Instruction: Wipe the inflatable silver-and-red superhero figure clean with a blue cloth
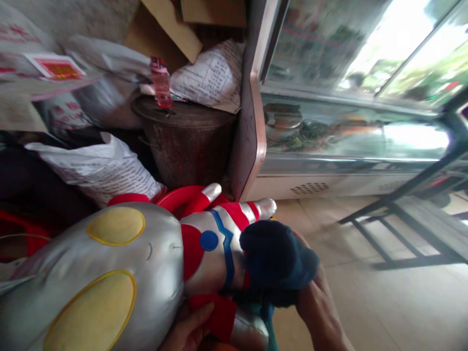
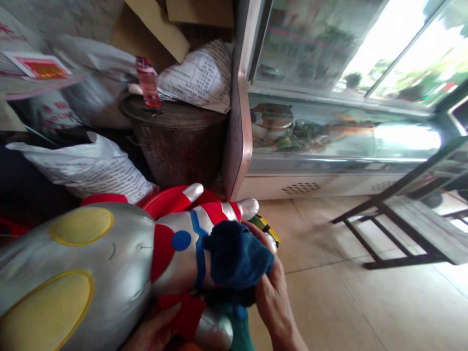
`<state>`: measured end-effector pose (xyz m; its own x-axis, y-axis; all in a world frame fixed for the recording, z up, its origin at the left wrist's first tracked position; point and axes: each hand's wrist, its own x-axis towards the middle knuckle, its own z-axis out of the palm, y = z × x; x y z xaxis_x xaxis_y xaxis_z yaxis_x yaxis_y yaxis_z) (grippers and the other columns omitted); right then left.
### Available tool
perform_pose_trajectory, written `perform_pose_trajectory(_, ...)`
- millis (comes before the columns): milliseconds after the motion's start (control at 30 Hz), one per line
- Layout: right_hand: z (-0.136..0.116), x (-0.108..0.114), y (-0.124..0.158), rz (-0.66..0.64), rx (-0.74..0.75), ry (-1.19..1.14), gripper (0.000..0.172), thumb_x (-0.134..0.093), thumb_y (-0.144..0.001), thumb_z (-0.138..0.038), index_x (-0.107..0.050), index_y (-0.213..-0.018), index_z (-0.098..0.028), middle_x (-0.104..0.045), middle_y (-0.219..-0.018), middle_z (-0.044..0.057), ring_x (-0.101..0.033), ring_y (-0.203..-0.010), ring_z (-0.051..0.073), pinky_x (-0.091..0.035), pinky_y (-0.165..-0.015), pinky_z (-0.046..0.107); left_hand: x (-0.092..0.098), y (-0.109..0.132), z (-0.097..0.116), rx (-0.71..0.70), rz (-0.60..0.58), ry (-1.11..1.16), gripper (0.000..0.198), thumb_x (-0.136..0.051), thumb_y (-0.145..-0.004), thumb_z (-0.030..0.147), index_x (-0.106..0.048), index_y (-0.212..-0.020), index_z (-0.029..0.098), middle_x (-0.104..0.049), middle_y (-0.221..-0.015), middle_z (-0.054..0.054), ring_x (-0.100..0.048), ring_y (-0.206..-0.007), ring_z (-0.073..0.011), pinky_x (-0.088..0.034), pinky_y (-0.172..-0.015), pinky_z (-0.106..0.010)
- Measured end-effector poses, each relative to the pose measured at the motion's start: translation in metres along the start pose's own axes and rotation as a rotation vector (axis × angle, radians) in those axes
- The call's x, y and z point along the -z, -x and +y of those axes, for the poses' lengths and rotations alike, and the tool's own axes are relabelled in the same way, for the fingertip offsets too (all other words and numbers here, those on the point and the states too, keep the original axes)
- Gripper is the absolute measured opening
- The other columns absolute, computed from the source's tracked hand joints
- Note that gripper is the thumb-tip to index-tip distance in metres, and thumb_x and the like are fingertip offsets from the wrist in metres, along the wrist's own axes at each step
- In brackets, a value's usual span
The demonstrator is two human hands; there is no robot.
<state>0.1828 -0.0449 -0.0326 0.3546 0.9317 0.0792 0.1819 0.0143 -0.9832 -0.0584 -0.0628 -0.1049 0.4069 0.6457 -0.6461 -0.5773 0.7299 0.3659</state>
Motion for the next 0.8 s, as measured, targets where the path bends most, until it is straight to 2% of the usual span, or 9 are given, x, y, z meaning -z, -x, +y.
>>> perform_pose_trajectory(133,0.008,-0.030,-0.020,-0.092,0.203,0.332,0.078,-0.057,-0.091,-0.029,-0.036,-0.167,-0.031,-0.070,-0.134,0.010,-0.068,-0.122,0.032,-0.054,-0.107,0.056,0.002,0.001,0.001,0.000,0.029,-0.060,0.047,-0.100,-0.066,0.034,-0.081,-0.107,0.020,-0.079,-0.122,-0.010,-0.062,-0.137,-0.0353,-0.052,-0.117,-0.042)
perform_pose_trajectory(200,0.016,-0.038,-0.024,-0.136,0.277,0.473,0.087,-0.053,-0.086,-0.017,-0.031,-0.169,-0.031,-0.062,-0.147,0.011,-0.059,-0.136,0.033,-0.048,-0.115,0.060,0.003,0.001,0.001,-0.037,0.054,-0.030,0.052,-0.100,-0.065,0.035,-0.080,-0.111,0.018,-0.079,-0.121,-0.011,-0.062,-0.136,-0.0349,-0.052,-0.117,-0.041)
perform_pose_trajectory(267,0.022,-0.040,-0.027,-0.153,0.281,0.480,0.088,-0.050,-0.085,-0.014,-0.030,-0.169,-0.033,-0.054,-0.156,0.010,-0.052,-0.144,0.032,-0.044,-0.120,0.060,0.002,-0.001,0.002,-0.067,0.099,0.051,0.057,-0.100,-0.066,0.037,-0.078,-0.113,0.016,-0.079,-0.121,-0.012,-0.064,-0.133,-0.0343,-0.053,-0.117,-0.039)
perform_pose_trajectory(333,0.025,-0.038,-0.030,-0.143,0.244,0.410,0.084,-0.050,-0.087,-0.015,-0.033,-0.168,-0.035,-0.054,-0.158,0.007,-0.051,-0.147,0.029,-0.042,-0.122,0.056,0.001,-0.002,0.004,-0.079,0.165,0.131,0.070,-0.102,-0.062,0.037,-0.074,-0.121,0.012,-0.078,-0.121,-0.013,-0.068,-0.128,-0.0338,-0.056,-0.113,-0.037)
perform_pose_trajectory(400,0.027,-0.033,-0.036,-0.129,0.189,0.349,0.079,-0.052,-0.088,-0.020,-0.041,-0.165,-0.035,-0.058,-0.155,0.005,-0.050,-0.149,0.028,-0.039,-0.125,0.055,-0.001,-0.002,0.005,-0.090,0.242,0.158,0.096,-0.107,-0.050,0.029,-0.065,-0.135,0.012,-0.079,-0.119,-0.013,-0.071,-0.122,-0.0338,-0.062,-0.103,-0.034)
perform_pose_trajectory(500,0.031,-0.025,-0.044,-0.121,0.105,0.308,0.072,-0.055,-0.087,-0.024,-0.052,-0.158,-0.034,-0.067,-0.145,0.002,-0.053,-0.145,0.028,-0.036,-0.126,0.055,-0.002,0.001,0.007,-0.168,0.301,0.110,0.127,-0.107,-0.042,0.016,-0.048,-0.155,0.024,-0.079,-0.119,-0.006,-0.074,-0.116,-0.0319,-0.067,-0.086,-0.029)
perform_pose_trajectory(600,0.035,-0.019,-0.049,-0.122,0.084,0.270,0.069,-0.056,-0.086,-0.024,-0.059,-0.153,-0.032,-0.071,-0.136,0.003,-0.062,-0.133,0.026,-0.042,-0.122,0.050,0.000,0.003,0.008,-0.178,0.253,0.045,0.128,-0.104,-0.052,0.013,-0.039,-0.162,0.031,-0.080,-0.117,-0.002,-0.075,-0.112,-0.0283,-0.067,-0.087,-0.027)
perform_pose_trajectory(700,0.039,-0.017,-0.048,-0.156,0.108,0.268,0.060,-0.058,-0.086,-0.022,-0.068,-0.144,-0.032,-0.069,-0.136,0.004,-0.065,-0.129,0.025,-0.049,-0.116,0.044,0.004,0.004,0.008,-0.151,0.229,0.018,0.126,-0.103,-0.055,0.013,-0.039,-0.162,0.027,-0.080,-0.115,-0.003,-0.075,-0.113,-0.0281,-0.066,-0.089,-0.026)
perform_pose_trajectory(800,0.042,-0.018,-0.045,-0.171,0.146,0.277,0.053,-0.061,-0.086,-0.021,-0.076,-0.135,-0.033,-0.068,-0.137,0.005,-0.066,-0.127,0.026,-0.051,-0.112,0.041,0.006,0.003,0.006,-0.154,0.208,0.013,0.118,-0.102,-0.058,0.014,-0.043,-0.160,0.022,-0.079,-0.122,-0.007,-0.072,-0.121,-0.0319,-0.066,-0.093,-0.030)
